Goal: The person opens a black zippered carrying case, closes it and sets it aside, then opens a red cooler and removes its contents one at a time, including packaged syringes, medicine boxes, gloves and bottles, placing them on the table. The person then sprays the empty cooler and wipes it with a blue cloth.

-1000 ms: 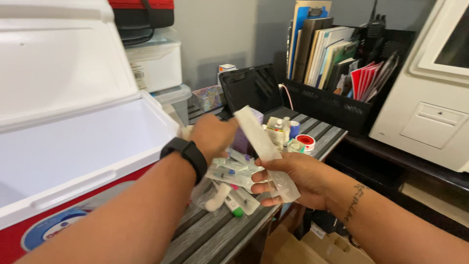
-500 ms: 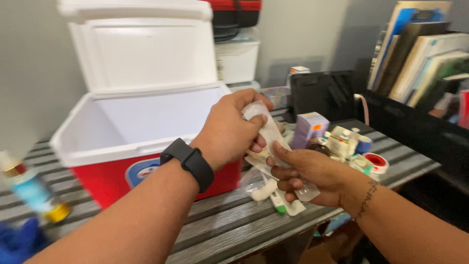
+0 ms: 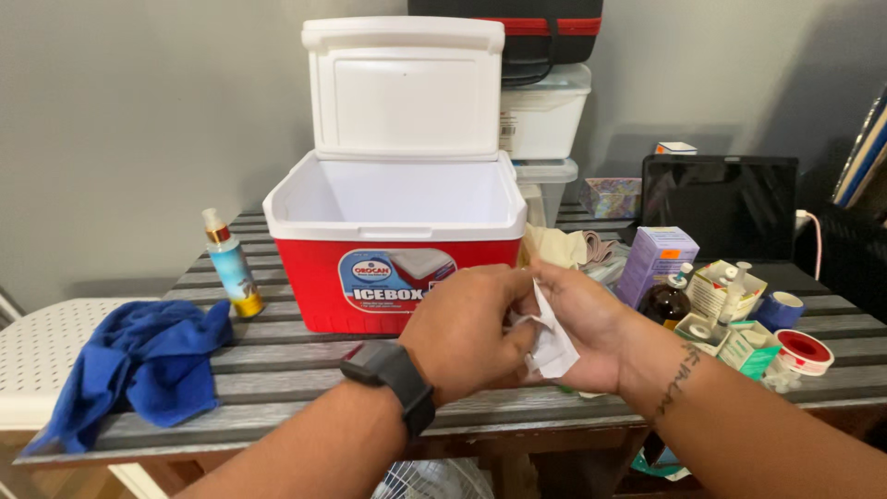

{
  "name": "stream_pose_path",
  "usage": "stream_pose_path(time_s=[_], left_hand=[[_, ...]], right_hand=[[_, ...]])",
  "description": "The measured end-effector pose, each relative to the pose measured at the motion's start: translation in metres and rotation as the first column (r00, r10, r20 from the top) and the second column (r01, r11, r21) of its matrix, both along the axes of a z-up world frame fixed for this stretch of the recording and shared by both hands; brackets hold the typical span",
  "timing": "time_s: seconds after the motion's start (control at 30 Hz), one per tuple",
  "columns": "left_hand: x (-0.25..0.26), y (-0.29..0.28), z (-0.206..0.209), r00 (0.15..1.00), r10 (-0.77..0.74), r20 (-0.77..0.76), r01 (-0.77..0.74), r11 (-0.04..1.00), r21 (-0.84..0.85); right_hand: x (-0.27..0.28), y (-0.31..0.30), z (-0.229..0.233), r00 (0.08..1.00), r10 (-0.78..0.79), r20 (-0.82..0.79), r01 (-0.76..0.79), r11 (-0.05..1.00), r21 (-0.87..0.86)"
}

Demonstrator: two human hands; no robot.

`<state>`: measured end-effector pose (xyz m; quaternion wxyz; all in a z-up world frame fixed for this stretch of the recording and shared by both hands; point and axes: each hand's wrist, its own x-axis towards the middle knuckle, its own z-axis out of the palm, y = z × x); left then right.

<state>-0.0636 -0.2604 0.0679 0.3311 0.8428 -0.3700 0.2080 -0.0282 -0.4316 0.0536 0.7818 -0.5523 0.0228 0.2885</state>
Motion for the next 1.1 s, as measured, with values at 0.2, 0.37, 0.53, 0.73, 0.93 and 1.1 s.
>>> stream_pose_path(time_s=[0.2, 0.37, 0.53, 0.73, 0.93, 1.1], left_hand=[[-0.01, 0.015, 0.001, 0.984, -0.057, 0.169, 0.08, 0.988, -0.131], [0.015, 0.065, 0.016, 0.947, 0.31, 0.089, -0.252, 0.882, -0.397], [0.077, 0.174, 0.045, 0.649, 0.688, 0.325, -0.453, 0.692, -0.562], [0.162, 0.316, 0.045, 0.61, 0.792, 0.034, -0.539, 0.446, -0.715], [0.256, 0.389, -0.009, 0.606, 0.431, -0.668, -0.789, 0.435, -0.435], [0.33, 0.394, -0.059, 0.389, 0.177, -0.904, -0.8, 0.552, -0.236]], right_hand=[[-0.004, 0.001, 0.013, 0.864, 0.448, 0.231, -0.502, 0.726, 0.47], [-0.001, 0.036, 0.049, 0.864, 0.362, 0.352, -0.402, 0.914, 0.047], [0.026, 0.086, 0.077, 0.803, 0.071, 0.591, -0.032, 0.997, -0.075], [0.076, 0.155, 0.103, 0.732, -0.069, 0.677, 0.106, 0.994, -0.013], [0.117, 0.202, 0.108, 0.759, -0.129, 0.638, 0.275, 0.952, -0.134], [0.136, 0.209, 0.104, 0.794, -0.192, 0.576, 0.389, 0.889, -0.24]])
